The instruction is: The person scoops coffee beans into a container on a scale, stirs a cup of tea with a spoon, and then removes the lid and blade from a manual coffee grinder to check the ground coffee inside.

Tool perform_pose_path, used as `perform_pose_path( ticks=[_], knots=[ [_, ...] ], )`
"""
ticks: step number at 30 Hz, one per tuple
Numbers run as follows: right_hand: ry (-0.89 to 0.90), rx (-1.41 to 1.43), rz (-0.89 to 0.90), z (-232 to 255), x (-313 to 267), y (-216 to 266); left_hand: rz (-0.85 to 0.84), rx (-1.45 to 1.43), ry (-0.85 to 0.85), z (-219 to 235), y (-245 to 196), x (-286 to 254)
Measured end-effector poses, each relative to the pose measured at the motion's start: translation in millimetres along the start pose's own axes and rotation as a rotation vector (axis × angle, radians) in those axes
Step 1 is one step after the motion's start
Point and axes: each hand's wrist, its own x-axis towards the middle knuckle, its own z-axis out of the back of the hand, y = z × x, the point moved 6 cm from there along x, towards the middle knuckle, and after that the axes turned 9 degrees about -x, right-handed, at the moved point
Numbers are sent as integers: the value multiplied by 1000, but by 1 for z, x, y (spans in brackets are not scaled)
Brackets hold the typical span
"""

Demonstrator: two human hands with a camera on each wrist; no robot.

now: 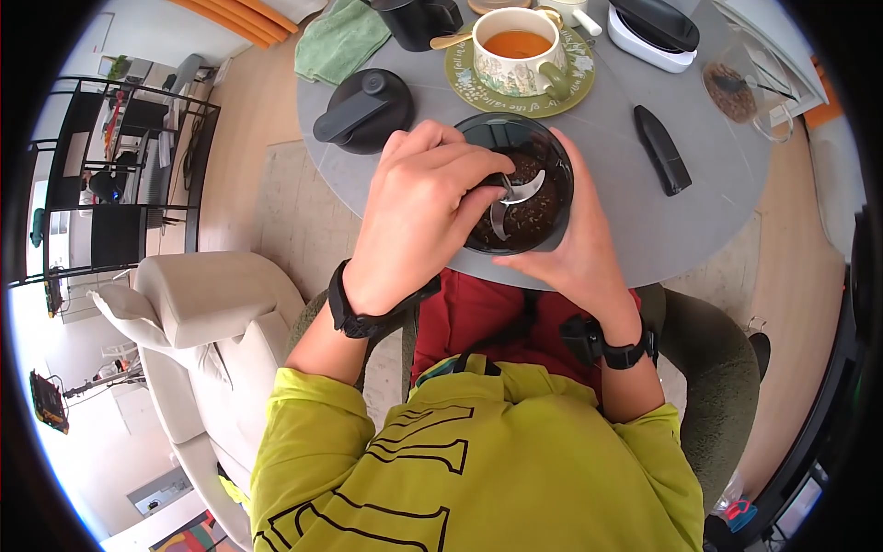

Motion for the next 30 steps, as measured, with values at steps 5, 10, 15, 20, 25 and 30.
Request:
perform_pose_path(
  ticks=[5,10,15,20,25,30],
  knots=[
    [-50,-17,62,1,0,3,45,28,73,0,-2,2],
    [-49,-32,70,2,0,3,28,-13,16,10,-1,0],
    [-37,3,45,0,0,0,234,-23,-506,65,43,-30],
    [-9,32,1,-2,0,-2,403,-205,-597,75,108,-68],
    [-9,46,-4,-3,-1,-2,492,-448,-481,51,143,-68],
    [-8,-10,-20,-1,-2,-1,540,-680,-477,39,163,-64]
  ],
)
